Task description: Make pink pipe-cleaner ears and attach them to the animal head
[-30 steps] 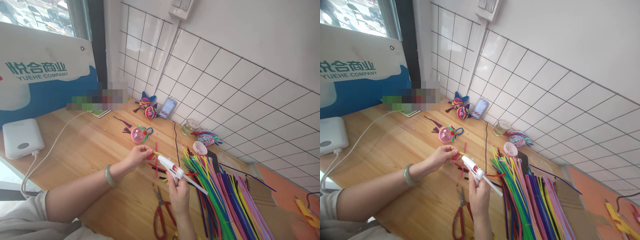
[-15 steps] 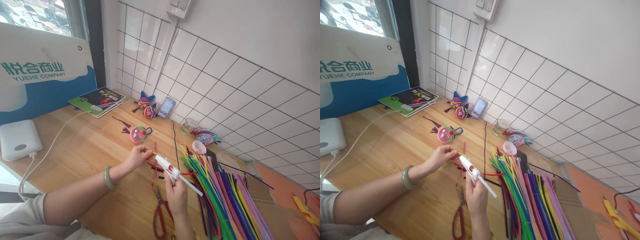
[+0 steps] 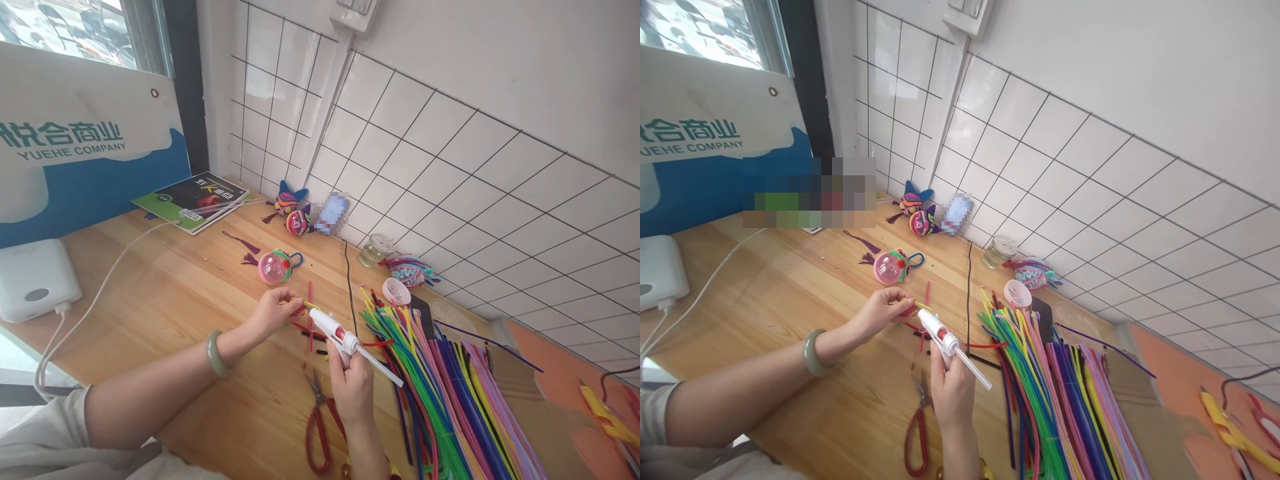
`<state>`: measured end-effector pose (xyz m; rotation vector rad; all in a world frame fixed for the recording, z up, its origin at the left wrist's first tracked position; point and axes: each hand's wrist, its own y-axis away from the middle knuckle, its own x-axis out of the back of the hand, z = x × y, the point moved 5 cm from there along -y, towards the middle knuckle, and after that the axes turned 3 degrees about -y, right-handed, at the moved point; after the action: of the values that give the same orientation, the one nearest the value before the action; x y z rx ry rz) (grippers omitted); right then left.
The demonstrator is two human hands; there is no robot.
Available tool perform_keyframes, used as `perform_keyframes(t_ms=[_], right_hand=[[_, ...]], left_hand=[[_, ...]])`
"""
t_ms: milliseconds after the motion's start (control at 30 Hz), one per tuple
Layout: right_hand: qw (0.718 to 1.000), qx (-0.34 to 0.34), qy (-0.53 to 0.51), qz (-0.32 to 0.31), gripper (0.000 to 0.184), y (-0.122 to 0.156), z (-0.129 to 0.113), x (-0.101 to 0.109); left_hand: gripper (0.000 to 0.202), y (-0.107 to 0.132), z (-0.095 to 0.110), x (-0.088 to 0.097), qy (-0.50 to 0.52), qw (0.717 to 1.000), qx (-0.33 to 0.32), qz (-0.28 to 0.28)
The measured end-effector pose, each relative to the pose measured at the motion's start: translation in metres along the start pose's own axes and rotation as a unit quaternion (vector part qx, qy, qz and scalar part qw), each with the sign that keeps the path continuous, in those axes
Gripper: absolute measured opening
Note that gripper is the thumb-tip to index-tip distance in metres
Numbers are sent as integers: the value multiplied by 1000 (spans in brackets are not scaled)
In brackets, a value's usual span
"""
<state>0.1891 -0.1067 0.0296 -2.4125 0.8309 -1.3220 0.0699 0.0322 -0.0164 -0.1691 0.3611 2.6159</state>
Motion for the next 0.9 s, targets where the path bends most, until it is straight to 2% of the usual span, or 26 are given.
perform_keyframes(t_ms=[467,900], right_hand=[[1000,-5,4,-4,28,1,1,0],[999,17,25,12,29,-1,-3,2]], left_hand=[[31,0,-1,0,-13,1000,-22,-7],[32,-1,-1,-1,-15,1000,-13,-6]])
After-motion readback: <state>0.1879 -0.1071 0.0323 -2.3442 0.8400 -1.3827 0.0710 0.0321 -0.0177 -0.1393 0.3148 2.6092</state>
